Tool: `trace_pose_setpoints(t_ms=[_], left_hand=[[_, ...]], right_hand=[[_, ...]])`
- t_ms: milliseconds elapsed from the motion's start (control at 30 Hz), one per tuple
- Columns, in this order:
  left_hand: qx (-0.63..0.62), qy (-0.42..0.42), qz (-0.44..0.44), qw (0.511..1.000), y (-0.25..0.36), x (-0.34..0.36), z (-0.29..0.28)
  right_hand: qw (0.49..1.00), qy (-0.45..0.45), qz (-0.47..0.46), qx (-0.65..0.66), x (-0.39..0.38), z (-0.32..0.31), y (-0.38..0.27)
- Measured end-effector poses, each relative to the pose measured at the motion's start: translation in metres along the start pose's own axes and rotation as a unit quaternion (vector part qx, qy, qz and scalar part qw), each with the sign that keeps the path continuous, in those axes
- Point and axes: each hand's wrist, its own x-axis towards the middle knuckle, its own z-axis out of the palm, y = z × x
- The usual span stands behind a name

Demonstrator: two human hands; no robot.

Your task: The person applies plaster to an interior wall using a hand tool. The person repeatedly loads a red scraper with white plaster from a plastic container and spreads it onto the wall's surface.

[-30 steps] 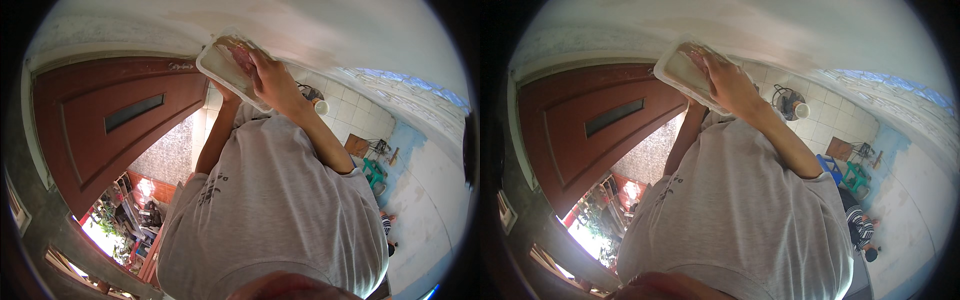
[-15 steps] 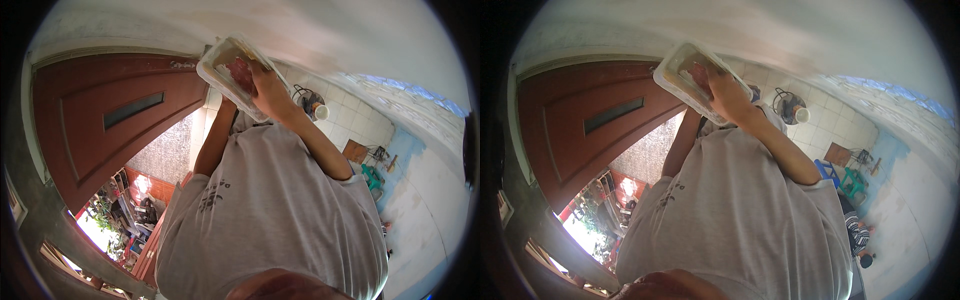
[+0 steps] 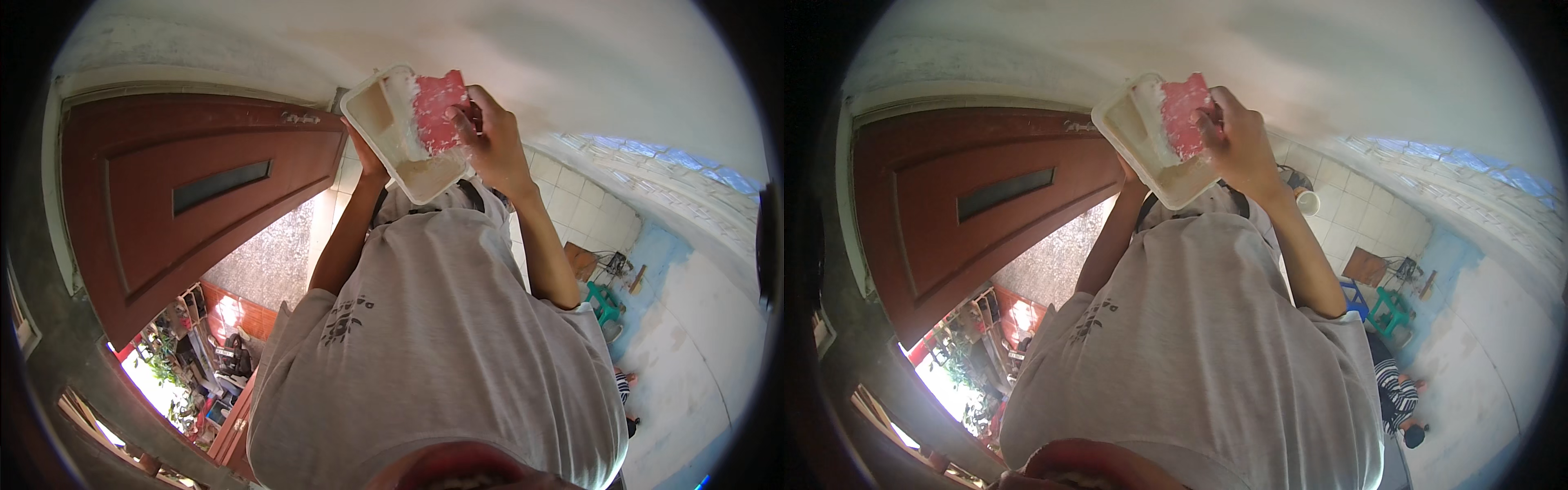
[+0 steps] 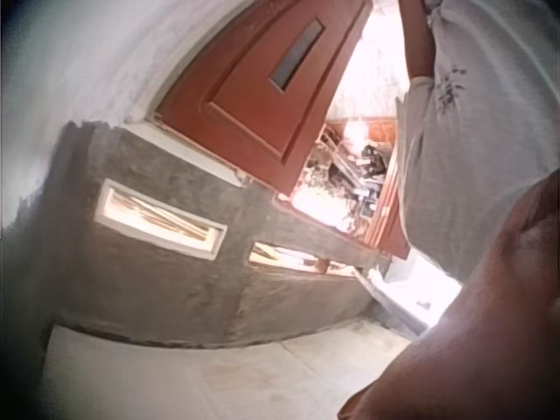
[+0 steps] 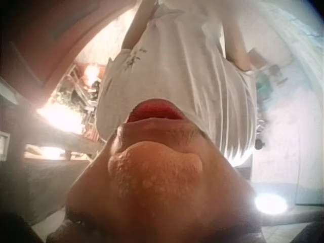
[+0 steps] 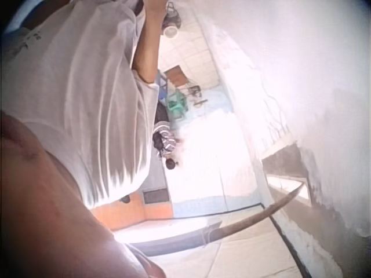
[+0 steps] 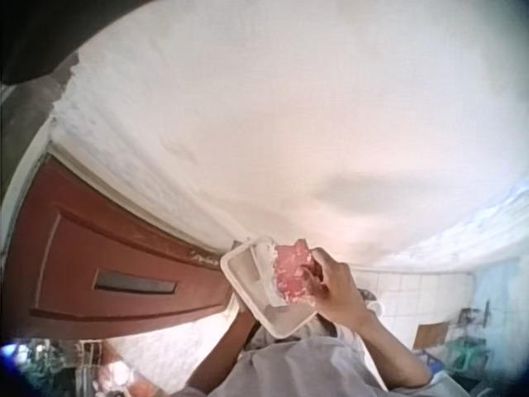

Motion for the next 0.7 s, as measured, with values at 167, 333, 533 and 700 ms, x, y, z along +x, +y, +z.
trace_pose_setpoints(t_ms=[167,333,533,700], left_hand=[[0.073,0.026,0.043,0.996,-0.005,0.013,0.028],[0.073,0.095,0.003,0.993,-0.006,0.013,0.054],[0.075,0.073,0.047,0.993,-0.009,0.019,0.065],[0.041,0.06,0.039,0.997,-0.014,0.018,0.057]], right_hand=[[0.995,0.045,-0.036,-0.084,-0.01,0.008,0.004],[0.94,-0.04,-0.21,-0.264,-0.013,0.035,0.014],[0.969,0.006,-0.139,-0.203,-0.011,0.02,0.01],[0.942,-0.053,-0.109,-0.313,-0.008,0.021,0.006]])
